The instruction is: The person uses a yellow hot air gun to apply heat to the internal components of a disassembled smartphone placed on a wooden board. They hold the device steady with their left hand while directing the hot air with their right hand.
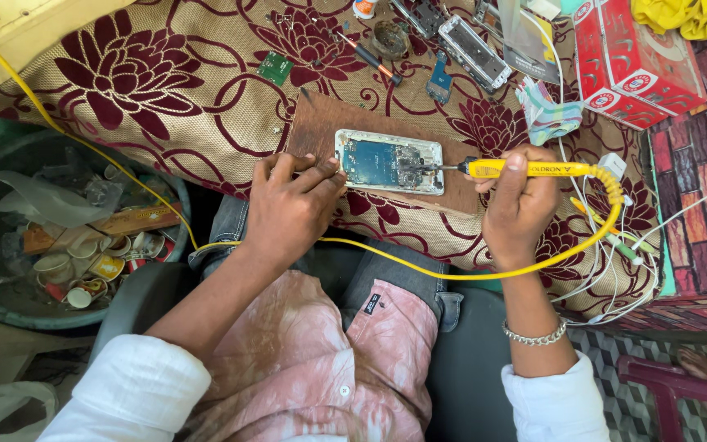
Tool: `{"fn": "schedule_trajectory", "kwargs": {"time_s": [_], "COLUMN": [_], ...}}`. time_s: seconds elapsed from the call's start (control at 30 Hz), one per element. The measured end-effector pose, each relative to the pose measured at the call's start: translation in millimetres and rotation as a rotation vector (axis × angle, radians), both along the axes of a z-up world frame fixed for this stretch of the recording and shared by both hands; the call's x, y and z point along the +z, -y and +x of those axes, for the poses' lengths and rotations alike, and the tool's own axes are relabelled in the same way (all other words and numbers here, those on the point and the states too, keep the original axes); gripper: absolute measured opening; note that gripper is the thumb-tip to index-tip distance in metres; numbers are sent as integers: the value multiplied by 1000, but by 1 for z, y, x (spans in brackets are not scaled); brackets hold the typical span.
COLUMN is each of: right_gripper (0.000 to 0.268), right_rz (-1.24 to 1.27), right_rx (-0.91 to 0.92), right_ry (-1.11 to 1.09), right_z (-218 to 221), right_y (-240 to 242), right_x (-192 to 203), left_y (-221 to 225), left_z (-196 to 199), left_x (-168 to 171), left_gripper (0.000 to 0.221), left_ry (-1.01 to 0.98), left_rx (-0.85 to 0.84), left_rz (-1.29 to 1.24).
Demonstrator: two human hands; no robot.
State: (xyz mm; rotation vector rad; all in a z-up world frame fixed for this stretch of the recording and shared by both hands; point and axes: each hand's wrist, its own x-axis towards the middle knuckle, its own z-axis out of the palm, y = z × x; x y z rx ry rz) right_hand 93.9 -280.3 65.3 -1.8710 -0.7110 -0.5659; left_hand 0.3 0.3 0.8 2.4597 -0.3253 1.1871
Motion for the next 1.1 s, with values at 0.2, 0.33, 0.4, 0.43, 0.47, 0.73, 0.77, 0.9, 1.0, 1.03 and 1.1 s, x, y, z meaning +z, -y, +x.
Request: {"fn": "schedule_trajectory", "kwargs": {"time_s": [0.2, 0.33, 0.4, 0.43, 0.47, 0.73, 0.77, 0.9, 1.0, 1.03, 1.1], "right_gripper": [25, 26, 27, 27, 28, 26, 26, 26, 26, 26, 26], "right_rz": [33, 18, 3, -3, -8, 23, 11, 15, 19, 18, 19], "right_rx": [25, 19, 20, 23, 28, 35, 25, 20, 17, 18, 14], "right_ry": [-26, -15, -2, -1, 0, -18, -18, -18, -19, -22, -21], "right_z": [1, 1, 0, 0, 0, -1, 0, 0, 0, 0, 0], "right_y": [3, -1, 0, 0, -1, 0, 0, 1, 2, 2, 1], "right_x": [-1, -2, -2, -2, -2, -2, -2, -2, -2, -2, -1], "left_y": [0, 0, -1, 0, 0, 0, 0, 0, 0, 0, 0], "left_z": [-1, 0, 0, 0, 0, 0, 1, 0, 0, 0, 0], "left_x": [-1, 0, -1, -1, -1, -1, 0, -1, -1, -1, 0], "left_gripper": [20, 20, 21, 20, 20, 19, 19, 21, 20, 21, 21], "left_ry": [9, 1, 4, 1, -2, -2, -2, 3, 15, 10, 5], "left_rx": [1, -3, 4, 6, 9, 13, 14, 12, 3, 7, 15], "left_rz": [4, 2, 15, 12, 11, 18, 18, 24, 16, 17, 20]}}
